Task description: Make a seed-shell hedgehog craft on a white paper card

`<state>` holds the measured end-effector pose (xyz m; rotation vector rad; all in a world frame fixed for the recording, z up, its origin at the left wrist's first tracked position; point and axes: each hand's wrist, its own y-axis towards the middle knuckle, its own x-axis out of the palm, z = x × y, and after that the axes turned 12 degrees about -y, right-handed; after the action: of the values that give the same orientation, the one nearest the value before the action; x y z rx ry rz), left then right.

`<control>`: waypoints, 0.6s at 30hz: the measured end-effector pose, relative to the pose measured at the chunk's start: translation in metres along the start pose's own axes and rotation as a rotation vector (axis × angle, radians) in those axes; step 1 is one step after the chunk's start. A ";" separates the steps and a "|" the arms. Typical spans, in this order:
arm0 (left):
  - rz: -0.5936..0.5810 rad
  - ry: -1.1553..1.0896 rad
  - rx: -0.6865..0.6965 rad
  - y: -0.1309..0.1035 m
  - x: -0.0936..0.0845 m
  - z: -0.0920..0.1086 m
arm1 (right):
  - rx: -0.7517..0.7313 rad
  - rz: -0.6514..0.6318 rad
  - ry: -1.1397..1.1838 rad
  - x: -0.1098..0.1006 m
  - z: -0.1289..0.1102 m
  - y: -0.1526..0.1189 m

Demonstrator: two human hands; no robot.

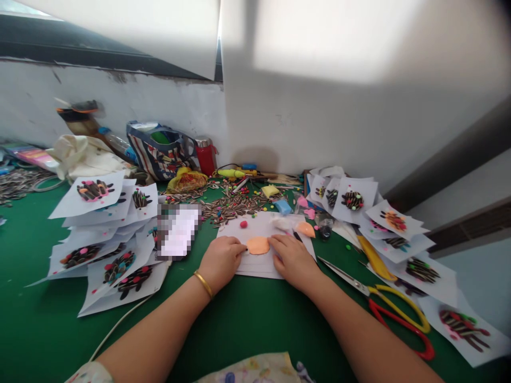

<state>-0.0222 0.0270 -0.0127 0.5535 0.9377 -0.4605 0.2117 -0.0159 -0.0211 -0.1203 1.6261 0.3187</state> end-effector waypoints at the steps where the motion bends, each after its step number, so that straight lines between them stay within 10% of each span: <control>1: 0.003 0.002 0.000 0.000 0.000 0.000 | -0.001 0.002 0.001 0.000 0.000 0.000; 12: 0.017 -0.016 -0.015 0.001 -0.004 0.005 | -0.001 0.124 0.007 -0.008 0.010 0.002; 18: 0.071 -0.037 -0.025 0.000 -0.006 0.008 | 0.247 0.193 -0.237 -0.025 0.038 0.003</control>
<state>-0.0205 0.0223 -0.0034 0.5521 0.8848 -0.3935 0.2498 -0.0052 0.0021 0.2553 1.4304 0.2662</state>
